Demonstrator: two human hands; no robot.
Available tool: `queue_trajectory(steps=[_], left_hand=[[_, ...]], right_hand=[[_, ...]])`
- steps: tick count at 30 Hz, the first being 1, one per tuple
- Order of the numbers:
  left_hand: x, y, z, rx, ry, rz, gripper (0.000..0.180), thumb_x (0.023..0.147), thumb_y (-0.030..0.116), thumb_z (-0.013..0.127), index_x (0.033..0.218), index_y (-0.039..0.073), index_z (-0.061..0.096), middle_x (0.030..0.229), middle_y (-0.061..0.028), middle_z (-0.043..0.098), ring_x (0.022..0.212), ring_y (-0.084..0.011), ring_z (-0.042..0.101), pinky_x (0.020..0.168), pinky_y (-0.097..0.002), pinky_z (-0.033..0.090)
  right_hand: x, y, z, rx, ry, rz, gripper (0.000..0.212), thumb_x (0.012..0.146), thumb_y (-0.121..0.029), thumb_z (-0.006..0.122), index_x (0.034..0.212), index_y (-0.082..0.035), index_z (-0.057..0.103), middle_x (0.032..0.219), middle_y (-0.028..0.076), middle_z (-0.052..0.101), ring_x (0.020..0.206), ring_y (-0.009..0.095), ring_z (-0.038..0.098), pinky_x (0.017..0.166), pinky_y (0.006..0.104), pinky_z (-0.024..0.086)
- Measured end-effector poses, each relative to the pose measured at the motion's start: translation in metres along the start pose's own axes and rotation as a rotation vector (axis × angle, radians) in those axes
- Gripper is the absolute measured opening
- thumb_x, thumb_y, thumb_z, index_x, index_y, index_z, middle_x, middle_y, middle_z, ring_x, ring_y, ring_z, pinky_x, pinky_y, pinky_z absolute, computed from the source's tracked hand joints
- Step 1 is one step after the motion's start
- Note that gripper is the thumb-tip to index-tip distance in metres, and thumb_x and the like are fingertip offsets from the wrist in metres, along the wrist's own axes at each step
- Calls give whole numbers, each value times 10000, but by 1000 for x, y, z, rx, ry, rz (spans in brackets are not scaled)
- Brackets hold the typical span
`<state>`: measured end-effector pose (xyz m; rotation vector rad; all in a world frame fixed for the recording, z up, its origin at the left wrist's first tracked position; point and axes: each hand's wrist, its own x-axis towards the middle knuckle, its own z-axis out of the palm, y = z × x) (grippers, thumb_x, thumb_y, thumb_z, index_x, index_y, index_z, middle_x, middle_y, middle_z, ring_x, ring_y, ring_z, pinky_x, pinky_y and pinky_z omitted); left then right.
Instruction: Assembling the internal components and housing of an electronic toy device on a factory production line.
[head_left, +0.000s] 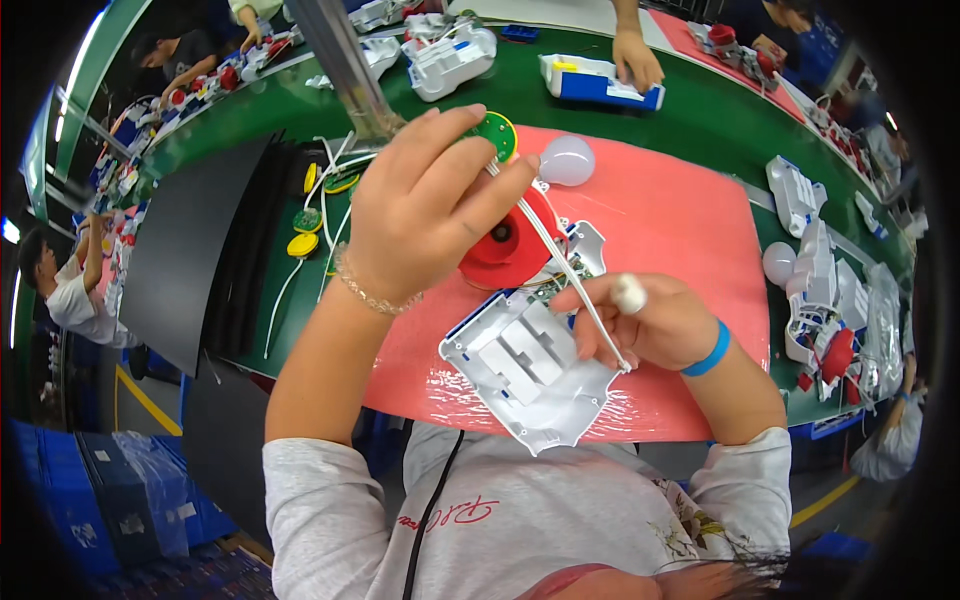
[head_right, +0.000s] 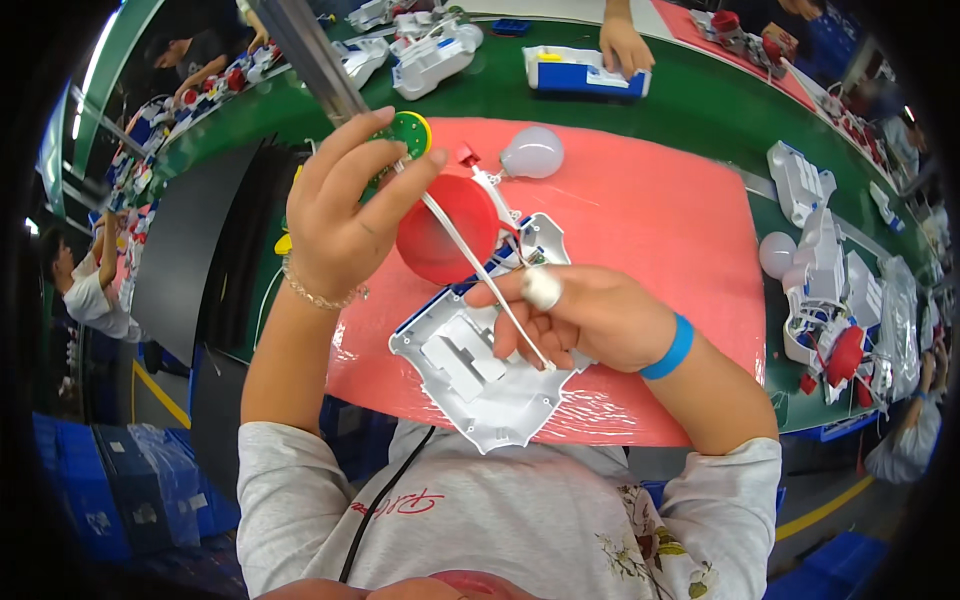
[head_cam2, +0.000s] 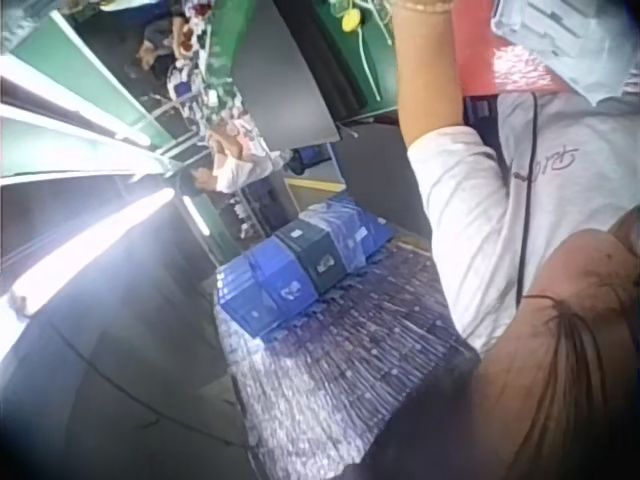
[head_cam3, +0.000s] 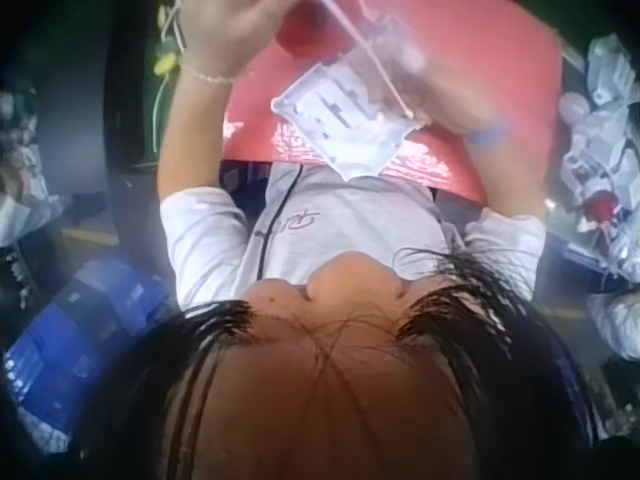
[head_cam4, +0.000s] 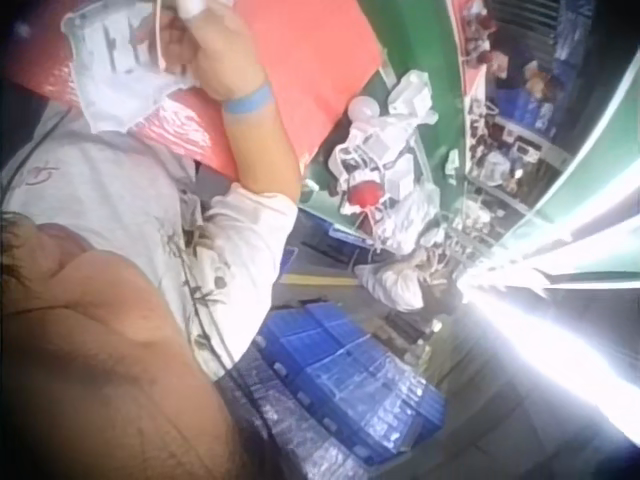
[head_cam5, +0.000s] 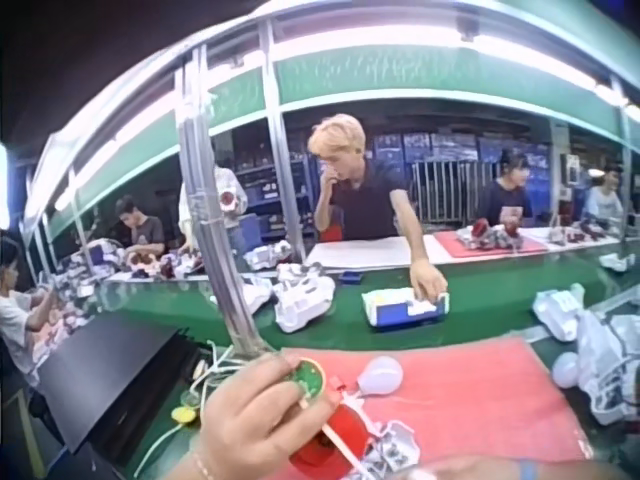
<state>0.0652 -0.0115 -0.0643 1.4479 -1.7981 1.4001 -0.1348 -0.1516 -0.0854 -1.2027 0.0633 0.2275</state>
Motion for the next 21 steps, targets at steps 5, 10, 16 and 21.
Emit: queue_trajectory(steps=[5,10,16,21], left_hand=[[2,9,16,-45,69,-67,348,600,27,626,914,168,676,828,-35,516,898,-248,585,562,-253,513],[-8,12,25,-44,53,-128,426,590,-14,655,967,182,684,859,-30,512,920,-238,573,607,-260,517],[-12,9,27,-146,88,-240,395,627,-13,664,985,153,679,953,-66,518,981,-283,533,776,-333,463],[-15,21,26,-365,176,-379,324,686,17,686,996,108,659,1086,-138,520,1105,-349,486,769,-324,488]], right_hand=[[-3,16,-26,79,-90,-32,338,862,-223,571,1056,53,553,817,131,629,517,56,411,458,184,307],[0,7,-26,158,-191,11,336,873,-202,552,1112,33,538,822,100,619,508,35,405,445,165,303],[8,-5,-33,-58,-245,101,250,834,-125,602,1062,-25,582,801,31,610,575,39,492,497,180,379],[22,0,-39,-894,-74,-275,166,740,-3,592,882,-76,639,771,62,586,684,174,576,599,286,463]])
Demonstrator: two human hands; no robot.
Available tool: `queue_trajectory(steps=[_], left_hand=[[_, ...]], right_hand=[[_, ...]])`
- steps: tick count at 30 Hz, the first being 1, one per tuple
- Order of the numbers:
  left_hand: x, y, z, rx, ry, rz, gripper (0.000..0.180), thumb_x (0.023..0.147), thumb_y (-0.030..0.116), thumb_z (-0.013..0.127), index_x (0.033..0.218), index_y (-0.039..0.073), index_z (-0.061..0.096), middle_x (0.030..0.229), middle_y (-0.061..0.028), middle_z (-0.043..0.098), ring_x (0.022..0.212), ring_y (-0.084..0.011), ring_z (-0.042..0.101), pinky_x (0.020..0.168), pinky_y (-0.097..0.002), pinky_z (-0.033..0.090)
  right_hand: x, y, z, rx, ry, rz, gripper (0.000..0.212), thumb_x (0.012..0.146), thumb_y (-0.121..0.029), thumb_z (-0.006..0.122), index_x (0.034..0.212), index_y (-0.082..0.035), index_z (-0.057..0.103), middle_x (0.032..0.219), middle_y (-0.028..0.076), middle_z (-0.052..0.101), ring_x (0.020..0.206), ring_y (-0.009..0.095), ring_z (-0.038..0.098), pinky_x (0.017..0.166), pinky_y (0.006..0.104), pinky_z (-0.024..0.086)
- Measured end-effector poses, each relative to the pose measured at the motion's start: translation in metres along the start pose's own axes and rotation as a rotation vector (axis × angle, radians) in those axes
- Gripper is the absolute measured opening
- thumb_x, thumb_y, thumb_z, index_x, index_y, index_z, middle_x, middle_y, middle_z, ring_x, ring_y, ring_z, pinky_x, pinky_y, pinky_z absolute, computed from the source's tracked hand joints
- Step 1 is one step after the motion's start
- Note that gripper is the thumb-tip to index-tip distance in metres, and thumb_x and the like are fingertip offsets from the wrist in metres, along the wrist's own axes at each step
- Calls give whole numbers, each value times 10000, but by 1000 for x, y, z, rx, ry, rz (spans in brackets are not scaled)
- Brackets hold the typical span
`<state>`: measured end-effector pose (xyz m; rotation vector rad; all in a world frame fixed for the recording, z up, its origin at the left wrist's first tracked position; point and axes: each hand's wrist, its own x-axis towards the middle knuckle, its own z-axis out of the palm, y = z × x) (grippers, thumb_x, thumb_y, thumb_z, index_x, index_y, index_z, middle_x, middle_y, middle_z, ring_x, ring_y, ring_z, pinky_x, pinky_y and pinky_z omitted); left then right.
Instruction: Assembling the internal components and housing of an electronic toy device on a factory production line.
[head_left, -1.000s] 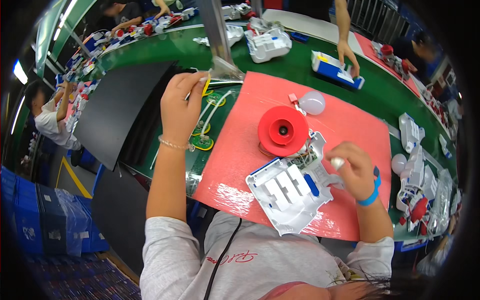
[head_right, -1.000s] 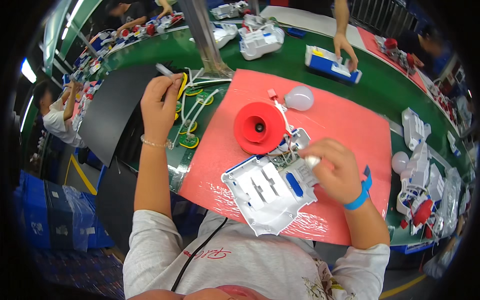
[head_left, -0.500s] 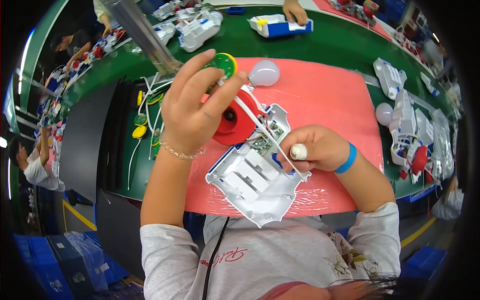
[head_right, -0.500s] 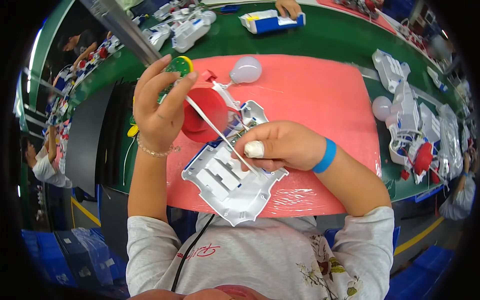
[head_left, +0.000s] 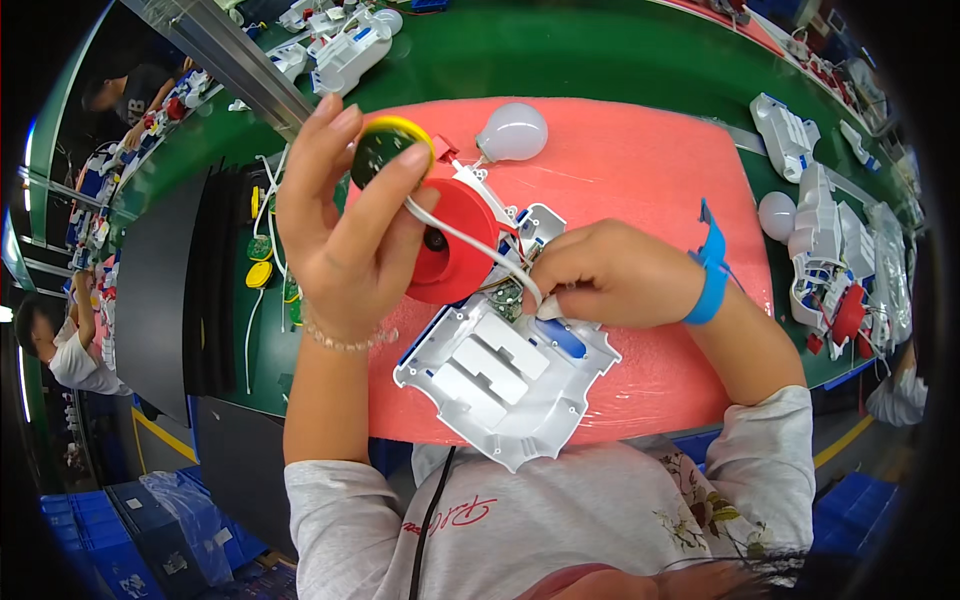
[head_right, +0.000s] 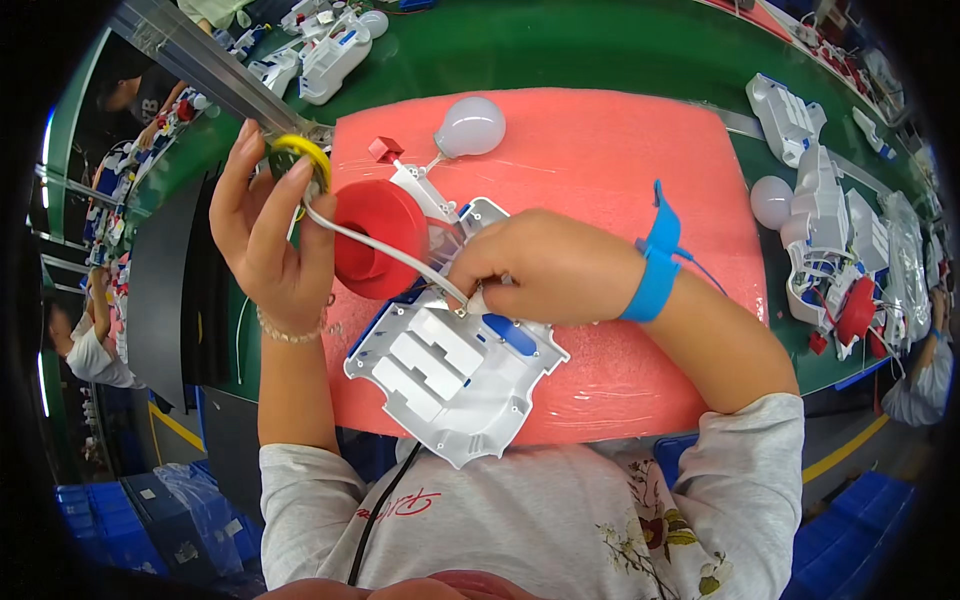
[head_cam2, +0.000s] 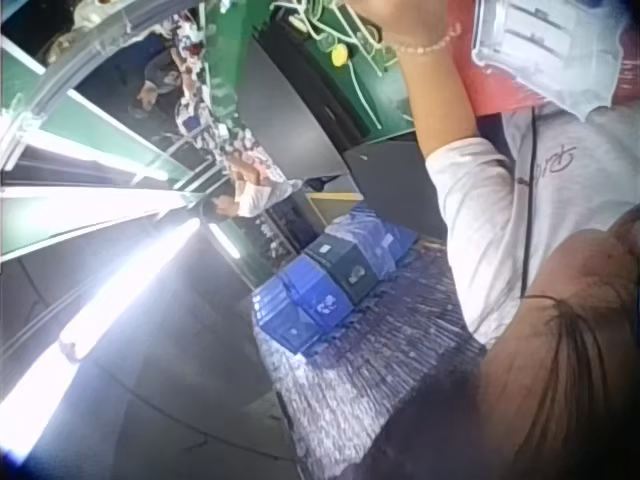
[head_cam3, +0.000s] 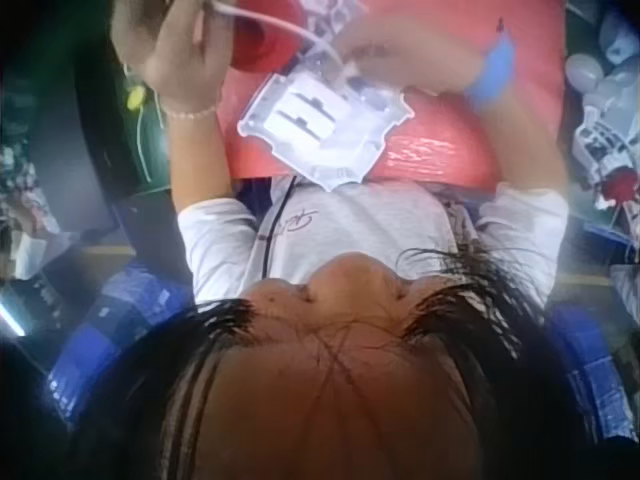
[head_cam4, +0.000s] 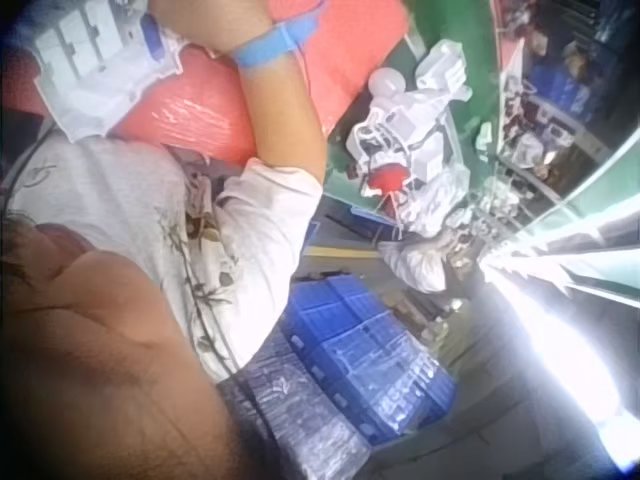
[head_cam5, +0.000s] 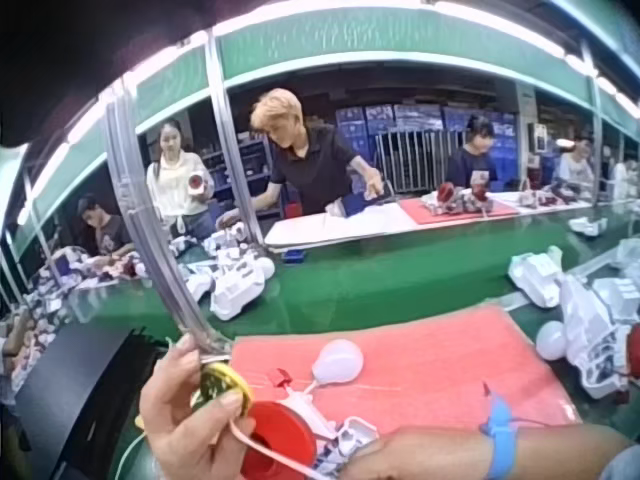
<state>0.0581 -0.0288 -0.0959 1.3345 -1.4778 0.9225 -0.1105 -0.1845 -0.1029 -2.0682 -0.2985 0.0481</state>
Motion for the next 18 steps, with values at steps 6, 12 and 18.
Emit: queue_trajectory(steps=[6,12,18], left_hand=[[-14,2,-8,-67,-173,-33,428,642,32,746,1035,48,579,1143,-189,527,1070,-367,520,855,-397,468],[-26,-4,-16,-46,-194,-70,495,673,84,750,1103,34,510,1173,-192,494,1068,-361,523,902,-410,438],[-23,-8,-23,-4,-271,-57,552,712,58,708,1194,23,440,1199,-227,438,1084,-395,499,910,-442,435]], right_hand=[[3,26,17,-318,109,-84,167,693,-38,563,845,-78,619,797,72,593,764,256,570,655,370,470],[3,39,23,-313,96,-143,161,702,-70,559,860,-77,590,807,81,587,763,275,574,636,374,473],[0,35,23,-380,79,-111,118,709,-76,550,825,-70,567,756,76,554,717,274,564,598,389,458]])
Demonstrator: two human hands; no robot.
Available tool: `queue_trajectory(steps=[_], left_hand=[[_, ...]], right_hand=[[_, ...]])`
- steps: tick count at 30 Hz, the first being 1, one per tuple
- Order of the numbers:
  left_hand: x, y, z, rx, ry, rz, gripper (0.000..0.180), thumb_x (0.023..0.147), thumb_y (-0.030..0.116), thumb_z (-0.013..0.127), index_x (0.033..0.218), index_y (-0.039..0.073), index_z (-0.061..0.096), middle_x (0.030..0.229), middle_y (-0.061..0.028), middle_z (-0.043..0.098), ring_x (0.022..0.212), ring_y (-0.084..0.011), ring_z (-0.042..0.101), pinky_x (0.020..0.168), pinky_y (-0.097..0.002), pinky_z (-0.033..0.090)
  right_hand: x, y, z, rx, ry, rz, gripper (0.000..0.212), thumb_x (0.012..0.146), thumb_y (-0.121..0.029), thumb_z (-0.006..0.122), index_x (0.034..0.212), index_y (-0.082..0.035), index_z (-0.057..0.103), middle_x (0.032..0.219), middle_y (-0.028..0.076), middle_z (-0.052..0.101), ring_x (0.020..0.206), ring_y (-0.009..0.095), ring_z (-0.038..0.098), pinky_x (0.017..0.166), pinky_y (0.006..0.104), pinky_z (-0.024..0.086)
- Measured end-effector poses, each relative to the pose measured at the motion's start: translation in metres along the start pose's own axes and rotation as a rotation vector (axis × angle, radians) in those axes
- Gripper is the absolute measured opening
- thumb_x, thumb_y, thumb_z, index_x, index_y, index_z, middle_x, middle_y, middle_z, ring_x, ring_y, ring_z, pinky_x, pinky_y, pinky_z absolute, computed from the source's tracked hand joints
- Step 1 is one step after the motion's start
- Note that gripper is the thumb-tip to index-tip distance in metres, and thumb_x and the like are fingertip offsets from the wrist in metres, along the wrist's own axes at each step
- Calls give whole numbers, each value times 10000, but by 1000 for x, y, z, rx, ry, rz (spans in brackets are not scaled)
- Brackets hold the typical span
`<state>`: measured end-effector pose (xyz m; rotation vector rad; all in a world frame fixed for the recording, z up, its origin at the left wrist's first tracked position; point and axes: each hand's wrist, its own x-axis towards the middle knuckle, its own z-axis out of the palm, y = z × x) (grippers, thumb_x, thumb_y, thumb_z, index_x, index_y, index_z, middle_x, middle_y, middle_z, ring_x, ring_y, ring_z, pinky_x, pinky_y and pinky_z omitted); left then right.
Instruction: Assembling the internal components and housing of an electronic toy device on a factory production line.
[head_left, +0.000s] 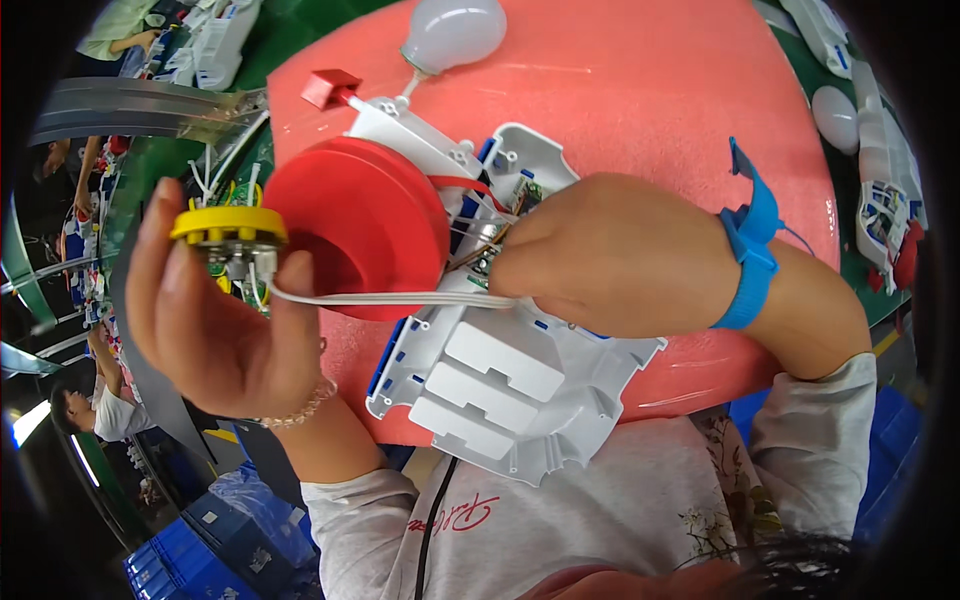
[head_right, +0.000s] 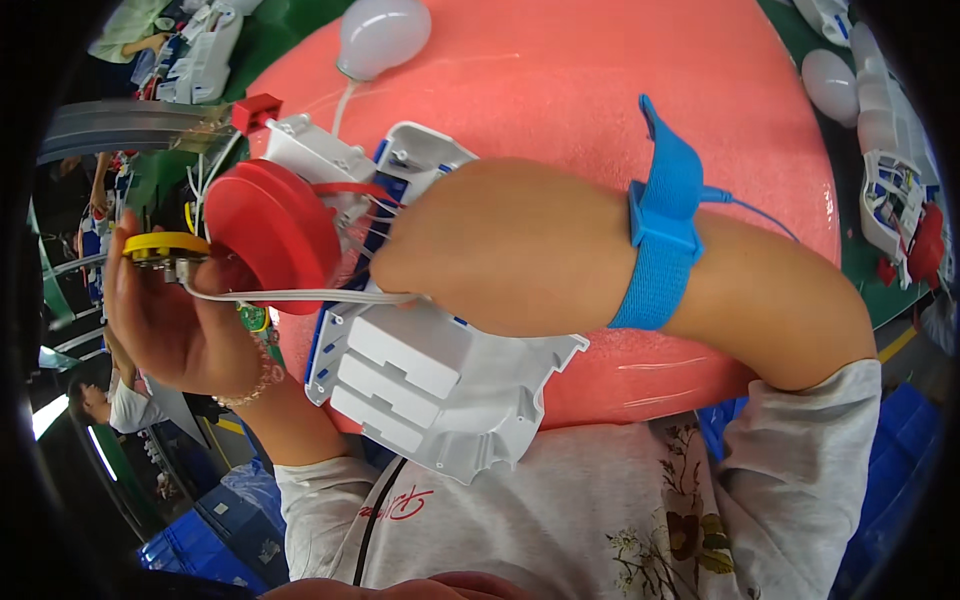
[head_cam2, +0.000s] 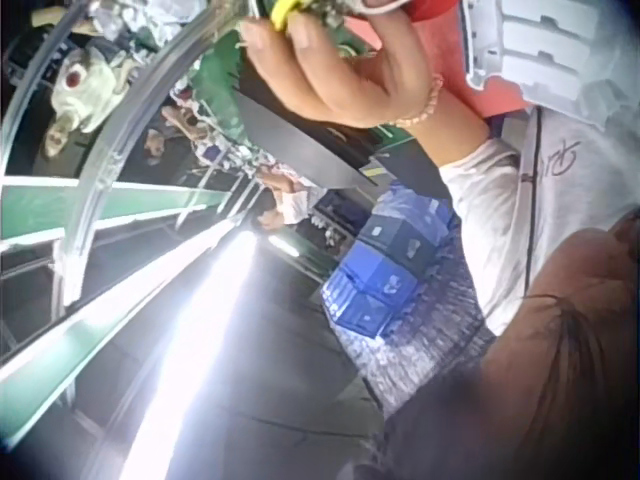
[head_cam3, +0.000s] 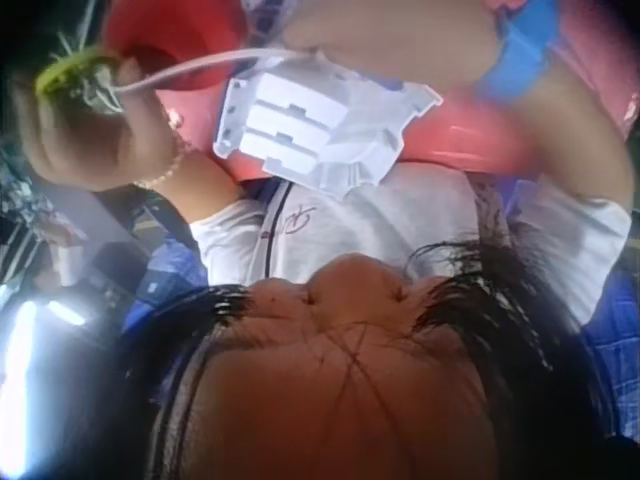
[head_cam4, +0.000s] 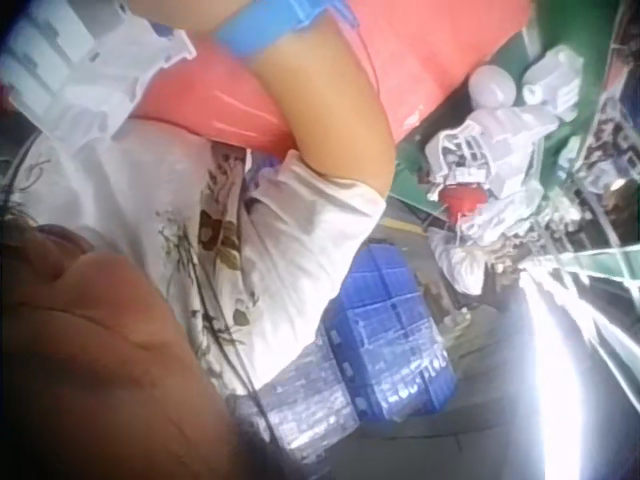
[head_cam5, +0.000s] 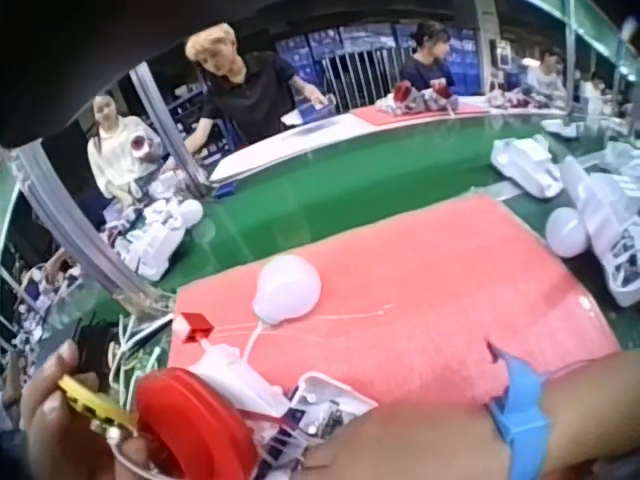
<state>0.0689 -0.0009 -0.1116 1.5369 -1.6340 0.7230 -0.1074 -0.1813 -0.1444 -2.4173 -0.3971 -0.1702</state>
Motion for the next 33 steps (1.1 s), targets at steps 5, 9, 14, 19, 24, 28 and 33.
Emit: queue_trajectory(steps=[5,9,14,19,24,28,33], left_hand=[[2,3,-1,-52,31,-17,541,712,31,706,1174,-36,432,1205,-239,429,1109,-400,478,888,-412,466],[-1,8,-3,-21,30,-17,536,719,53,713,1168,-34,433,1201,-237,431,1104,-401,482,882,-407,472],[-3,7,-6,21,12,13,534,729,84,716,1166,-31,432,1197,-229,432,1103,-402,481,888,-438,462],[4,13,1,-4,56,16,521,744,106,708,1157,-54,433,1206,-253,441,1091,-389,495,867,-406,483],[6,18,9,-43,138,-67,401,772,31,653,1127,-50,486,1128,-220,544,1010,-281,568,853,-333,501],[14,17,3,36,157,-63,387,769,35,658,1107,-62,497,1068,-208,579,941,-274,600,778,-331,541],[14,8,-10,66,184,-138,399,741,36,688,1081,-76,510,995,-209,608,893,-257,620,779,-330,534]], right_hand=[[0,-8,0,-23,5,3,108,708,-82,544,812,-61,563,747,79,547,710,275,566,585,381,458],[2,-14,7,-41,16,29,115,706,-78,537,813,-49,567,740,82,544,717,281,572,587,382,462],[-2,-11,10,-42,102,20,123,716,-80,523,825,-41,566,765,88,558,725,283,574,605,377,469],[-5,-13,2,-171,48,-26,185,734,-85,494,896,-72,582,850,90,573,805,291,558,690,377,459],[-20,-3,53,452,686,-134,331,831,-122,498,1158,-90,538,1139,95,555,1042,246,533,910,348,422],[21,-1,31,-146,411,-80,170,699,-140,575,828,-31,596,782,132,581,709,261,566,634,349,450],[28,5,27,-398,230,-50,149,635,-148,612,667,-3,626,610,148,594,551,266,583,502,349,464]])
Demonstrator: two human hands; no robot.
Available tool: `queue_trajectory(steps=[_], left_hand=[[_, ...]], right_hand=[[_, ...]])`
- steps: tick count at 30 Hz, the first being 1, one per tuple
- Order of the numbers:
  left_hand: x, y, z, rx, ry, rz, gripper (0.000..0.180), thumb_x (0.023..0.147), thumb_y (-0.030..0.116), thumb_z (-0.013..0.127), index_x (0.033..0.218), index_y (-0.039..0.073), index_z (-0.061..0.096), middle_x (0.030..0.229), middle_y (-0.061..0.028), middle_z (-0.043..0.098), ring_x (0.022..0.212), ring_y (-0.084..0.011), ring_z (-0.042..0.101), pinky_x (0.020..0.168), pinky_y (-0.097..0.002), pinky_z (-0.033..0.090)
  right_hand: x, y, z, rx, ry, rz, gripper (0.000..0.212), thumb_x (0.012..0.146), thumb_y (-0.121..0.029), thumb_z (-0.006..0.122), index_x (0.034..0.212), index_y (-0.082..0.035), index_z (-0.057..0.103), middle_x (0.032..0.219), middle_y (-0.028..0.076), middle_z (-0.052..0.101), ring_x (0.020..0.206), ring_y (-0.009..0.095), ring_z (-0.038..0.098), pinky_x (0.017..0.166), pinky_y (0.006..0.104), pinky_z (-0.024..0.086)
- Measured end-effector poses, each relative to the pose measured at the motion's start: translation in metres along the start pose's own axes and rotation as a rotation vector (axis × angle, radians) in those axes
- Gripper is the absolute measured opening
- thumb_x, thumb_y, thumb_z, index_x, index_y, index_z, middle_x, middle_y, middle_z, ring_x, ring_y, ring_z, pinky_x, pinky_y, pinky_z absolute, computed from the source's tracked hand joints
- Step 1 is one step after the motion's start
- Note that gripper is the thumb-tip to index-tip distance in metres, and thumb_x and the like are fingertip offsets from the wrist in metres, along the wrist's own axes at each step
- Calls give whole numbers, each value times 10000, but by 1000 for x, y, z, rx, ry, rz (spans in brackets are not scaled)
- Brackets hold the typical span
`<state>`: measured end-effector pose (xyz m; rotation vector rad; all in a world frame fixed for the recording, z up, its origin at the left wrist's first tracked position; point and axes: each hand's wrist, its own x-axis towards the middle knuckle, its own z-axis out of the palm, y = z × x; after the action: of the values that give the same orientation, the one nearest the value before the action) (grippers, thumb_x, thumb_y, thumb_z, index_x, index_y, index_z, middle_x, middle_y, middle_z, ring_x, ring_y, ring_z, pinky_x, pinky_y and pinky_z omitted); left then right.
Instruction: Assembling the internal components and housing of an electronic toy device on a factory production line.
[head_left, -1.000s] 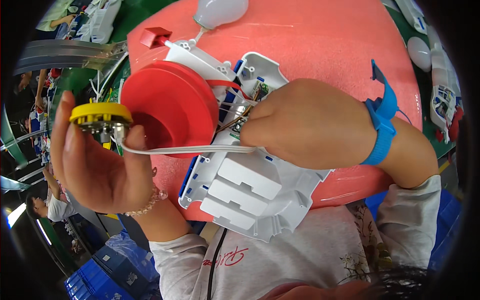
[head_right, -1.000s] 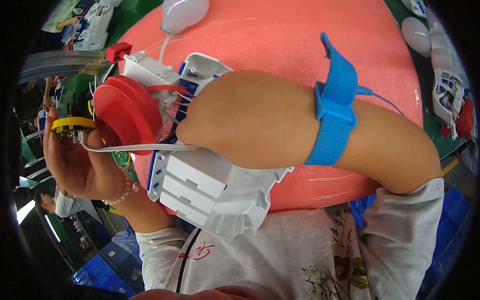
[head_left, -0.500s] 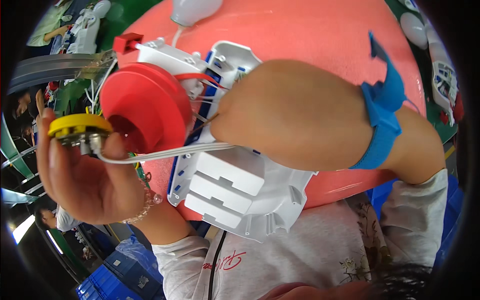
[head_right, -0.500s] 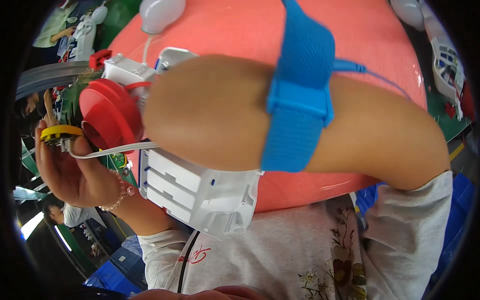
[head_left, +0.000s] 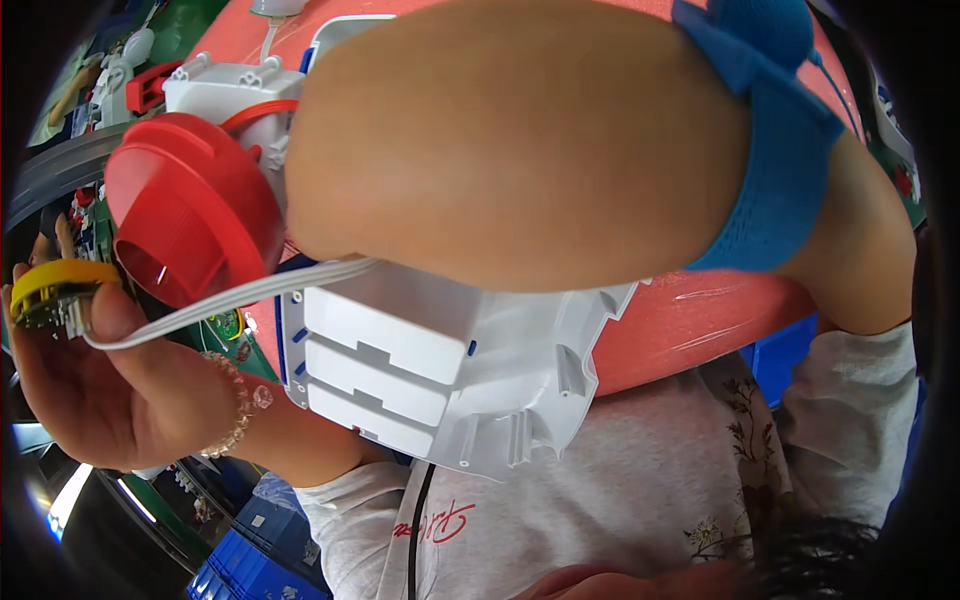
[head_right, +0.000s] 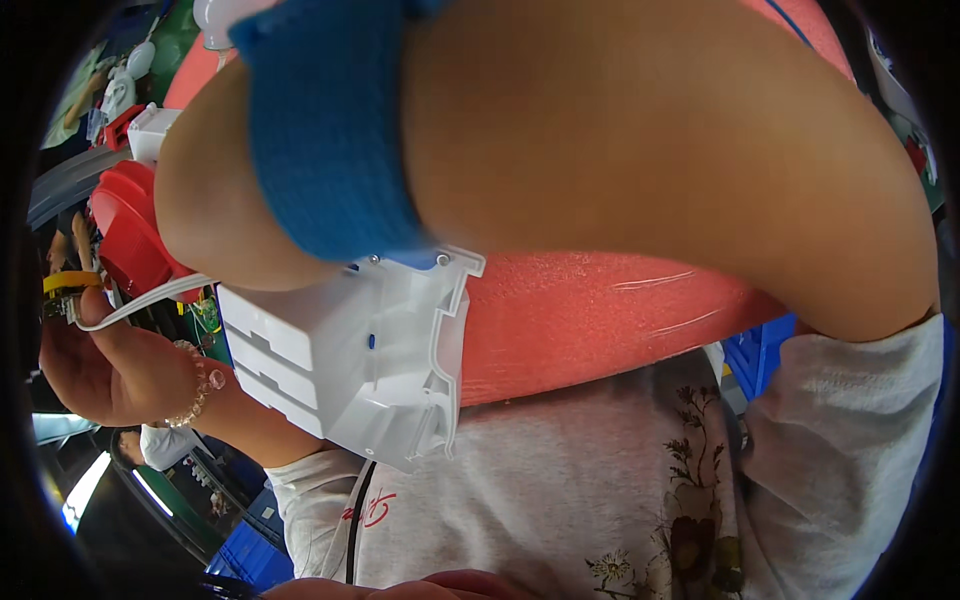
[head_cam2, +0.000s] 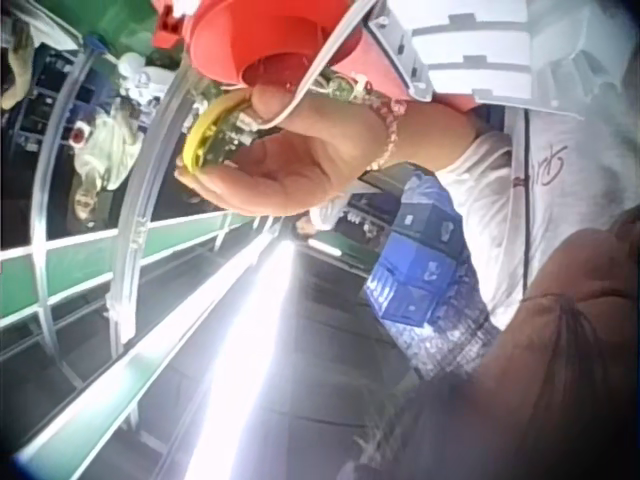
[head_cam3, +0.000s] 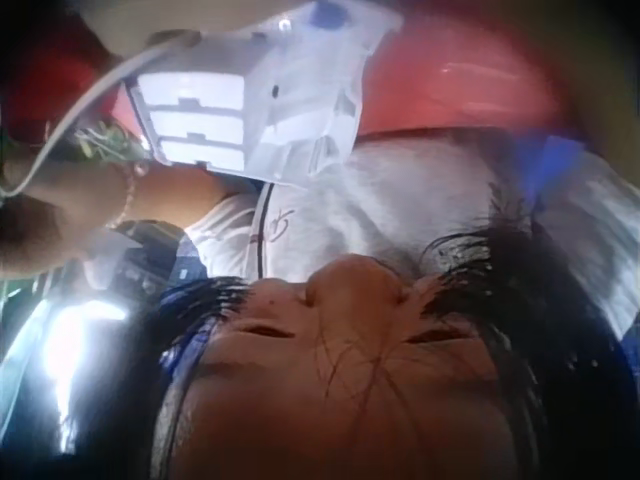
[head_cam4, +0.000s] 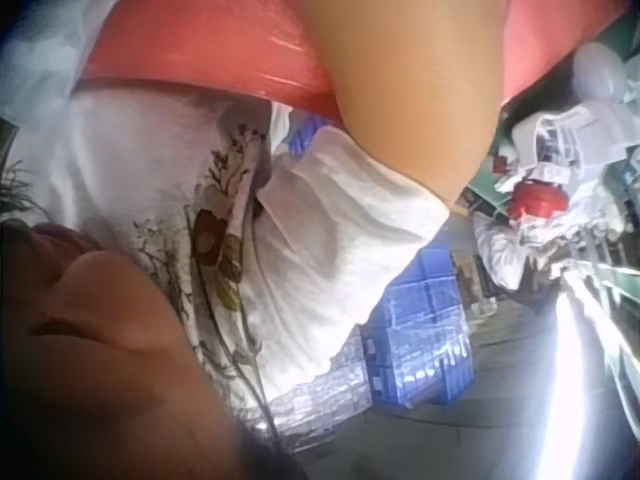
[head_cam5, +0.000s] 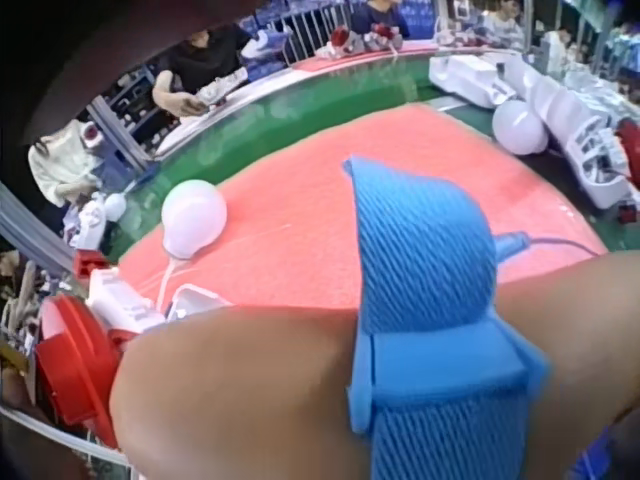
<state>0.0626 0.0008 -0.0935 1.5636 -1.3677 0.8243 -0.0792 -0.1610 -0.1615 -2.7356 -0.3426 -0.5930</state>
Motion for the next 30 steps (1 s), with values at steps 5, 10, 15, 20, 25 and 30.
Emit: queue_trajectory(steps=[5,10,15,20,25,30], left_hand=[[-7,4,11,43,44,-6,322,758,18,663,1047,-55,541,934,-184,630,833,-234,636,720,-312,554],[-8,-7,2,9,34,31,320,758,13,662,1049,-52,542,935,-190,629,834,-237,636,722,-330,552],[-12,-3,-2,111,-38,46,462,741,100,701,1116,-56,482,1069,-223,577,989,-344,580,841,-382,502],[-7,-2,8,64,-54,114,472,737,116,708,1117,-46,479,1066,-222,577,989,-343,582,837,-380,501],[-8,-8,0,108,-79,116,470,733,121,715,1112,-35,483,1068,-216,578,990,-342,583,833,-376,501],[2,-8,1,44,41,135,381,711,179,747,1012,1,596,881,-128,657,786,-221,654,685,-271,531]], right_hand=[[-26,-14,-7,-14,-20,28,146,640,-146,609,679,-7,626,627,142,594,572,263,583,516,347,466],[-32,-27,-12,0,-38,20,142,646,-144,606,691,-11,627,645,135,595,593,259,582,530,345,468],[-40,-8,-15,-8,-69,29,140,652,-143,603,702,-15,628,662,128,595,614,256,582,543,343,470],[-32,2,-22,-49,-89,87,138,657,-141,601,714,-19,628,679,122,595,634,252,581,557,341,472],[0,14,-9,-10,-106,60,136,663,-139,598,725,-22,629,696,115,595,655,248,581,571,339,474],[5,12,-17,2,-122,81,135,669,-138,595,737,-26,629,713,109,596,676,245,580,584,336,476]])
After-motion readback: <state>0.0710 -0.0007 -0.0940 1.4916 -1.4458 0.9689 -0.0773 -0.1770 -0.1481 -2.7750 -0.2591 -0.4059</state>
